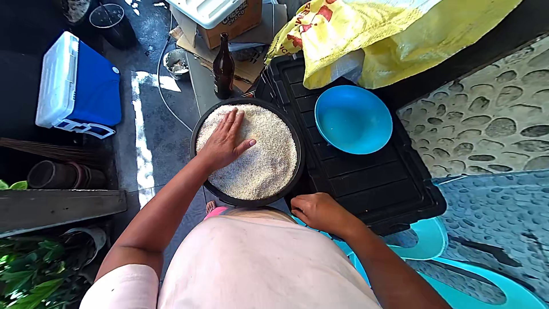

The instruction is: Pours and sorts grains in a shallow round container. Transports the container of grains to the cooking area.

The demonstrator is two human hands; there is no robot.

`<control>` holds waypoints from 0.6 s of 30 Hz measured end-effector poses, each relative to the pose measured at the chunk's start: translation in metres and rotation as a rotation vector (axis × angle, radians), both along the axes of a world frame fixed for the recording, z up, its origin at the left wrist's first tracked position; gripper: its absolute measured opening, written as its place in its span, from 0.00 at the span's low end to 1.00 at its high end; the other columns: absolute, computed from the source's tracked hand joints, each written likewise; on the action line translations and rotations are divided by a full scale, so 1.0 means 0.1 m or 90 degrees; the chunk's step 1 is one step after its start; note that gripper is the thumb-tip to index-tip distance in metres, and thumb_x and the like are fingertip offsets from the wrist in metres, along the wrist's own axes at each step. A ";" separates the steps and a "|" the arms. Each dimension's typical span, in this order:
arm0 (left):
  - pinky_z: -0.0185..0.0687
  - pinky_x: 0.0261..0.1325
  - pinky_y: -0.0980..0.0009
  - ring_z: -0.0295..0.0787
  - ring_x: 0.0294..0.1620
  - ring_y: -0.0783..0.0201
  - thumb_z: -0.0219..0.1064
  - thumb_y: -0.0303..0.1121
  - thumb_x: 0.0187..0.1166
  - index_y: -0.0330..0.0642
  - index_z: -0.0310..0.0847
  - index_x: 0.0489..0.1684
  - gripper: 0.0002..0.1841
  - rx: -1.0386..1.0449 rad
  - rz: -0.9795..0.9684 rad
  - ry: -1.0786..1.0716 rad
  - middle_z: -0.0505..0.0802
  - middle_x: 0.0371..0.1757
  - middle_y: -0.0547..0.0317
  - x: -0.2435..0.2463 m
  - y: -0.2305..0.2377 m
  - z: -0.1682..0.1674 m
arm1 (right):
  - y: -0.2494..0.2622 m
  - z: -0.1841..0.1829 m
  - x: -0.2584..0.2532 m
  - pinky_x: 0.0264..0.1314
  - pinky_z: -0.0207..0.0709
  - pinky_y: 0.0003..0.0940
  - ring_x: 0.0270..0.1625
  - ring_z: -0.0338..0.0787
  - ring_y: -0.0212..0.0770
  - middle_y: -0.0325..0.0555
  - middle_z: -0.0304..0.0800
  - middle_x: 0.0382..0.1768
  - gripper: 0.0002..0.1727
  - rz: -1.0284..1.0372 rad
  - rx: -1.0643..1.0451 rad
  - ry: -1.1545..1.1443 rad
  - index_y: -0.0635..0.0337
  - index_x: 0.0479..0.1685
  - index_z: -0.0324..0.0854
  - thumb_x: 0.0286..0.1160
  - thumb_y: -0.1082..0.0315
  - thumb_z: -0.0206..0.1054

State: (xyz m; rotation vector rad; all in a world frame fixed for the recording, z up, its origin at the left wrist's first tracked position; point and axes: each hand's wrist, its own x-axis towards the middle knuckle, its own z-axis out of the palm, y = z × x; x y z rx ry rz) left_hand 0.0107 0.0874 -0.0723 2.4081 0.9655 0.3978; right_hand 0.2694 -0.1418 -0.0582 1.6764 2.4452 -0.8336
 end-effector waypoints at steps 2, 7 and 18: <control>0.43 0.96 0.51 0.47 0.96 0.48 0.49 0.67 0.85 0.40 0.48 0.95 0.47 -0.013 -0.035 0.012 0.57 0.95 0.41 0.09 -0.05 0.03 | -0.01 0.03 0.00 0.46 0.85 0.56 0.45 0.95 0.51 0.49 0.94 0.41 0.10 -0.005 -0.030 0.006 0.58 0.42 0.89 0.78 0.69 0.60; 0.48 0.95 0.50 0.51 0.95 0.46 0.51 0.66 0.85 0.40 0.57 0.92 0.44 0.005 -0.086 0.041 0.61 0.93 0.41 0.37 -0.26 0.03 | -0.06 0.09 0.06 0.41 0.89 0.46 0.41 0.96 0.43 0.42 0.96 0.43 0.17 -0.032 0.103 0.073 0.54 0.48 0.91 0.79 0.65 0.54; 0.45 0.96 0.51 0.54 0.94 0.53 0.46 0.55 0.93 0.37 0.62 0.90 0.35 -0.069 -0.136 -0.066 0.64 0.93 0.47 0.27 -0.41 0.35 | 0.18 0.28 0.10 0.52 0.86 0.29 0.43 0.92 0.36 0.44 0.95 0.39 0.15 -0.144 0.307 0.168 0.58 0.45 0.92 0.83 0.64 0.58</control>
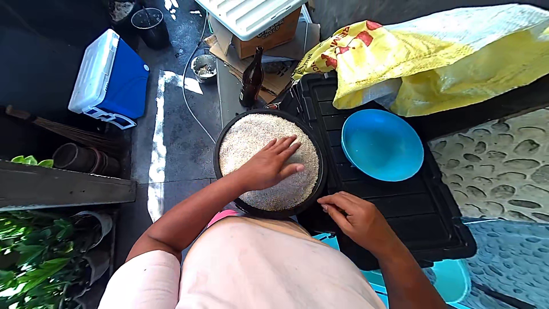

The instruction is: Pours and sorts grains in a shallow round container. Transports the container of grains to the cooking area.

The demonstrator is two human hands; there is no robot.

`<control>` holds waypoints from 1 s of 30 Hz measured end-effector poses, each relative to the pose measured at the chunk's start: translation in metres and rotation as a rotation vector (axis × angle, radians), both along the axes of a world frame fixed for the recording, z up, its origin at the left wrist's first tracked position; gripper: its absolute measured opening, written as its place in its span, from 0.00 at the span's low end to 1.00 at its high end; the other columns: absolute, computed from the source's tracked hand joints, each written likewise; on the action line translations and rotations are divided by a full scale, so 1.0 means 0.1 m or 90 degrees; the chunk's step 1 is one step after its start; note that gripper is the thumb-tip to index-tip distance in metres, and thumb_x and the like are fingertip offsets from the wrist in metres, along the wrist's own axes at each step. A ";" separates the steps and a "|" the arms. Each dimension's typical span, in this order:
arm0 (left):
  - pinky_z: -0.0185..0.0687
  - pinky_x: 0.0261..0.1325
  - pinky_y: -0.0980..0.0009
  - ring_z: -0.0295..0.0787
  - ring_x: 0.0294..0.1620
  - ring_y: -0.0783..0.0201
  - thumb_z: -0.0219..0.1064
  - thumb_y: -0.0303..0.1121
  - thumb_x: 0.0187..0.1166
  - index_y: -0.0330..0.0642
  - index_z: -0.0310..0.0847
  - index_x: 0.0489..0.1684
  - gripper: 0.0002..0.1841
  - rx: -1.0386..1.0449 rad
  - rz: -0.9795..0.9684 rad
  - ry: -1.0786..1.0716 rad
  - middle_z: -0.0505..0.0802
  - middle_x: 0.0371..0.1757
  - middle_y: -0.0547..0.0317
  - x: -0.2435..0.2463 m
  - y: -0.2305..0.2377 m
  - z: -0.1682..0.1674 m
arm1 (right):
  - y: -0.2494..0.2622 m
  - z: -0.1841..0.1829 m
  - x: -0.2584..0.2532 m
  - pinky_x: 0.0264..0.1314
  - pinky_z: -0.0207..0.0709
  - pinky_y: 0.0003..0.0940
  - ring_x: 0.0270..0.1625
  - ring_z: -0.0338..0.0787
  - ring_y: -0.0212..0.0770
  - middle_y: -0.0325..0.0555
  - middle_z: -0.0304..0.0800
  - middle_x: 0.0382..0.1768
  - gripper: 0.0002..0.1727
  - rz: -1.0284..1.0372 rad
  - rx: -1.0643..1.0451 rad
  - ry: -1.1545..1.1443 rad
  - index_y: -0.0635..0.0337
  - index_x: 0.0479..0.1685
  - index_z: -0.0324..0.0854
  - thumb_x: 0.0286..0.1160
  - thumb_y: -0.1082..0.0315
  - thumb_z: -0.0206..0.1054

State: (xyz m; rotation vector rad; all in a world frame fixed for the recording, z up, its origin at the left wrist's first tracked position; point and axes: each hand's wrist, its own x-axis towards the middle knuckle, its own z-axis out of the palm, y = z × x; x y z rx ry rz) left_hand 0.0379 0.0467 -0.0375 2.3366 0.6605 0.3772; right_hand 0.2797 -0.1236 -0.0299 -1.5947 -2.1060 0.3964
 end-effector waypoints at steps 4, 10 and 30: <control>0.65 0.90 0.56 0.72 0.86 0.58 0.37 0.42 0.96 0.29 0.74 0.79 0.30 -0.114 0.099 -0.258 0.80 0.83 0.47 -0.47 0.04 0.03 | 0.16 -0.07 -0.01 0.61 0.85 0.38 0.53 0.93 0.46 0.51 0.95 0.46 0.14 -0.052 0.049 -0.035 0.61 0.48 0.91 0.83 0.61 0.64; 0.64 0.91 0.55 0.74 0.85 0.55 0.34 0.43 0.97 0.26 0.74 0.77 0.32 -0.112 0.253 -0.389 0.82 0.80 0.44 -0.81 -0.06 -0.25 | 0.37 -0.27 -0.18 0.74 0.79 0.48 0.70 0.86 0.57 0.58 0.85 0.72 0.26 -0.036 0.026 -0.078 0.67 0.73 0.80 0.79 0.63 0.67; 0.59 0.91 0.55 0.66 0.88 0.52 0.29 0.46 0.95 0.31 0.65 0.82 0.32 -0.184 0.390 -0.634 0.75 0.85 0.43 -0.84 0.02 -0.43 | 0.67 -0.06 -0.40 0.58 0.84 0.51 0.60 0.89 0.58 0.56 0.90 0.62 0.17 0.049 0.094 -0.215 0.63 0.59 0.88 0.83 0.67 0.58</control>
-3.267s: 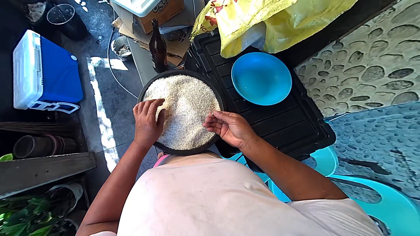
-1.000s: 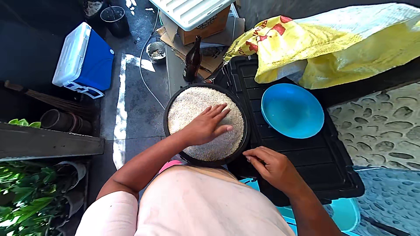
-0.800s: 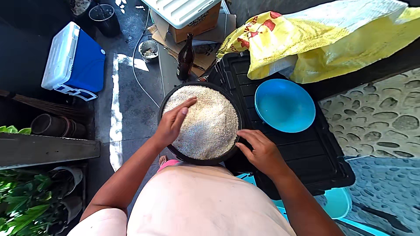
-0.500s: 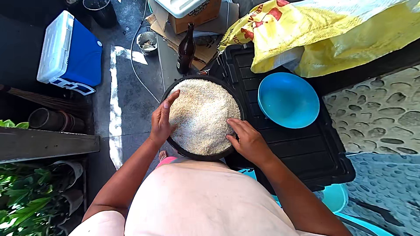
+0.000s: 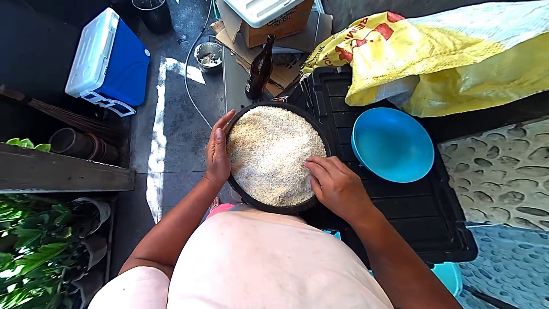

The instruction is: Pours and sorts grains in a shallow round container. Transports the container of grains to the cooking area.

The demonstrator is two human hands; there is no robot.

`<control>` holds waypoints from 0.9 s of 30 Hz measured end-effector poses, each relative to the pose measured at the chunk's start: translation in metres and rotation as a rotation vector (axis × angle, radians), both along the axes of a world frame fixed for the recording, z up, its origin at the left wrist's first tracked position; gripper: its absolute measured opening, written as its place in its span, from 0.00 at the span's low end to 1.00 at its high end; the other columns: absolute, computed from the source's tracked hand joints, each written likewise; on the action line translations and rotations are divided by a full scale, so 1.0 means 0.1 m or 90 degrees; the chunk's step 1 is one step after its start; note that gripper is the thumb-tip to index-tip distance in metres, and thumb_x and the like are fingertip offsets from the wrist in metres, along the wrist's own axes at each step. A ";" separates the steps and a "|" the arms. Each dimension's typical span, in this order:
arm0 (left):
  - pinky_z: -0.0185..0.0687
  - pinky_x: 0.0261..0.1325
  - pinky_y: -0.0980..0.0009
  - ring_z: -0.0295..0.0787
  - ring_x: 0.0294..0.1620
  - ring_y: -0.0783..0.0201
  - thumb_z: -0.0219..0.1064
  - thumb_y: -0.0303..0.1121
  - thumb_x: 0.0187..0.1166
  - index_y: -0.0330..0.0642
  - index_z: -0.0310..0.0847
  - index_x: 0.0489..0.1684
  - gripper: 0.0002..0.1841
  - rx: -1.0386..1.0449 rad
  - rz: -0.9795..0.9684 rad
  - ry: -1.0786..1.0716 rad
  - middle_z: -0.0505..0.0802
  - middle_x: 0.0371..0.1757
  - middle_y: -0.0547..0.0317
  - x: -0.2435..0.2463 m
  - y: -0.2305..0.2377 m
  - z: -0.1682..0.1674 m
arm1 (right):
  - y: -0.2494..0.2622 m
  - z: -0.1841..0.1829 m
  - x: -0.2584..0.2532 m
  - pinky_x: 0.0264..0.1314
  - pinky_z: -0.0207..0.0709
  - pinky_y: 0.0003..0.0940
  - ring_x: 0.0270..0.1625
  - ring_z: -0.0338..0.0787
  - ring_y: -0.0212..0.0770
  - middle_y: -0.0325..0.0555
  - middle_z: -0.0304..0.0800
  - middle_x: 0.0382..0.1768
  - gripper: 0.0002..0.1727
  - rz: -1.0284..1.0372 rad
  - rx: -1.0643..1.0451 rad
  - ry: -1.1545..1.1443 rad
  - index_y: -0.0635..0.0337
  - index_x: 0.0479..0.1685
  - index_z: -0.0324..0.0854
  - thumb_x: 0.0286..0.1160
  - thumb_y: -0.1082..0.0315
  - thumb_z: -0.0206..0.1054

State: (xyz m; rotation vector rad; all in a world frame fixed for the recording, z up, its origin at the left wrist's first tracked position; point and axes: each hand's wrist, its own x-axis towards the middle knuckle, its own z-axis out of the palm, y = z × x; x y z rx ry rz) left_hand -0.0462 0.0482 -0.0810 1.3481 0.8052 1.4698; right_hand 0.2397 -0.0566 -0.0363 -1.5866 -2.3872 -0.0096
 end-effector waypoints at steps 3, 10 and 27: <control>0.60 0.90 0.50 0.64 0.89 0.51 0.32 0.48 0.96 0.34 0.67 0.80 0.31 0.022 0.029 0.003 0.75 0.84 0.45 0.00 0.01 -0.05 | 0.04 0.10 -0.18 0.64 0.80 0.52 0.64 0.86 0.59 0.57 0.90 0.60 0.15 0.067 0.064 0.046 0.61 0.52 0.90 0.85 0.65 0.58; 0.57 0.91 0.49 0.64 0.88 0.51 0.33 0.48 0.95 0.35 0.71 0.77 0.30 0.030 0.028 0.006 0.76 0.82 0.46 -0.01 0.03 -0.09 | 0.29 -0.19 -0.93 0.93 0.54 0.60 0.92 0.63 0.50 0.46 0.77 0.82 0.19 0.315 0.027 0.008 0.50 0.72 0.84 0.89 0.60 0.56; 0.62 0.87 0.54 0.67 0.86 0.53 0.32 0.47 0.95 0.35 0.66 0.78 0.30 0.000 0.074 -0.090 0.76 0.81 0.45 0.00 0.02 -0.10 | 1.24 -0.08 -1.11 0.58 0.78 0.45 0.50 0.84 0.52 0.48 0.90 0.42 0.07 0.171 -0.170 0.154 0.58 0.43 0.93 0.76 0.73 0.69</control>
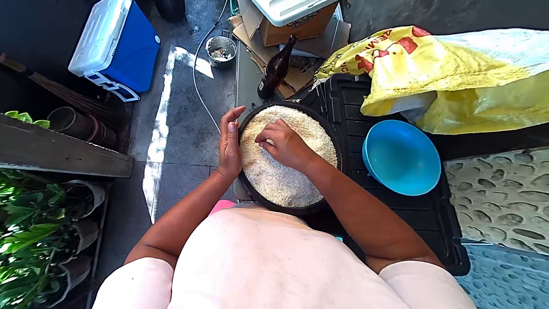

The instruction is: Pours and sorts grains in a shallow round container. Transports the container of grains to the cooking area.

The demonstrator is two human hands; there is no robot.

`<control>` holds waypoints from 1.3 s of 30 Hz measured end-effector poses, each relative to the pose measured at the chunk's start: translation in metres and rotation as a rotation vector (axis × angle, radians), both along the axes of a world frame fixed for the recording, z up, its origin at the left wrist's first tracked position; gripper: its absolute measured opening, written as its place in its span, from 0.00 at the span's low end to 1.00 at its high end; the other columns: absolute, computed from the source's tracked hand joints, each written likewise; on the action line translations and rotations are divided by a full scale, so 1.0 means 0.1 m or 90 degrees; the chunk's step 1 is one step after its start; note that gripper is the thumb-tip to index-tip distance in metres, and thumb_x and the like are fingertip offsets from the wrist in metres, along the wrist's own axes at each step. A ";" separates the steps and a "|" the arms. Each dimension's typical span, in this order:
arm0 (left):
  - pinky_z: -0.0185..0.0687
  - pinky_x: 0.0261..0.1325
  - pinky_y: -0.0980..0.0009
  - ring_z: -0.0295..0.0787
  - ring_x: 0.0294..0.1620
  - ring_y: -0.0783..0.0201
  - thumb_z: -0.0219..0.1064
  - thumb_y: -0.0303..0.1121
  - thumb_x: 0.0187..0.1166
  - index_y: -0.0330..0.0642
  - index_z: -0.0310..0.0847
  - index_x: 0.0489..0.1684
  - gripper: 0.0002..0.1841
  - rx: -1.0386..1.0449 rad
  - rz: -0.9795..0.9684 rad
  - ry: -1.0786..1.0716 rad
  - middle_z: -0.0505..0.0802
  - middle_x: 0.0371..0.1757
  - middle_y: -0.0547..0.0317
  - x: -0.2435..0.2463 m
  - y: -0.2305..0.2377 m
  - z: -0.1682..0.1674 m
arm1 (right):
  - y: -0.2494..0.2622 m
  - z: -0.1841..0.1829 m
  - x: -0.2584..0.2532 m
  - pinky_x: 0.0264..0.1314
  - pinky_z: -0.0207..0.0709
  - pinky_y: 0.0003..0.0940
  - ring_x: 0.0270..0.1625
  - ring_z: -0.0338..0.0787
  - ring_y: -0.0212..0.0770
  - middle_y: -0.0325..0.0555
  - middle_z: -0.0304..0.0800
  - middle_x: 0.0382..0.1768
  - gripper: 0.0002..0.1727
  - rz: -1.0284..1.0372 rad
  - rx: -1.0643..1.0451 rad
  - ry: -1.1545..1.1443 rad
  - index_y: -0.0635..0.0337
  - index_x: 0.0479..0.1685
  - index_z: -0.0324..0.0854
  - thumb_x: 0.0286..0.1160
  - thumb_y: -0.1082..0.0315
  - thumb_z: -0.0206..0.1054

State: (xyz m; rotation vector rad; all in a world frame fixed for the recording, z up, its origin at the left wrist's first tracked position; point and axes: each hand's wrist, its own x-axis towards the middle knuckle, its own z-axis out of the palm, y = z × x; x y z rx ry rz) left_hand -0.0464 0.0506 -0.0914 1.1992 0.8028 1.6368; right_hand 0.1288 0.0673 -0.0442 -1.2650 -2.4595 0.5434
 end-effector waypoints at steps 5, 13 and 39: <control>0.62 0.88 0.52 0.67 0.86 0.52 0.33 0.46 0.95 0.33 0.68 0.77 0.29 0.015 -0.005 -0.013 0.77 0.80 0.44 0.00 0.01 -0.03 | 0.06 -0.06 -0.07 0.57 0.79 0.49 0.52 0.84 0.54 0.49 0.88 0.41 0.08 0.005 0.008 -0.092 0.58 0.43 0.92 0.79 0.70 0.66; 0.62 0.88 0.49 0.67 0.86 0.50 0.33 0.45 0.95 0.33 0.70 0.75 0.29 0.027 -0.013 -0.008 0.77 0.80 0.44 -0.01 0.02 -0.02 | 0.04 -0.18 -0.20 0.47 0.77 0.48 0.48 0.86 0.53 0.47 0.89 0.38 0.09 -0.009 0.112 -0.156 0.58 0.33 0.90 0.77 0.66 0.67; 0.61 0.88 0.52 0.68 0.85 0.56 0.33 0.46 0.94 0.37 0.69 0.74 0.28 -0.013 -0.046 0.080 0.79 0.78 0.51 0.00 -0.01 0.11 | -1.49 0.31 0.42 0.54 0.92 0.39 0.45 0.98 0.49 0.62 0.95 0.44 0.16 -0.499 -0.695 0.994 0.73 0.51 0.85 0.90 0.75 0.49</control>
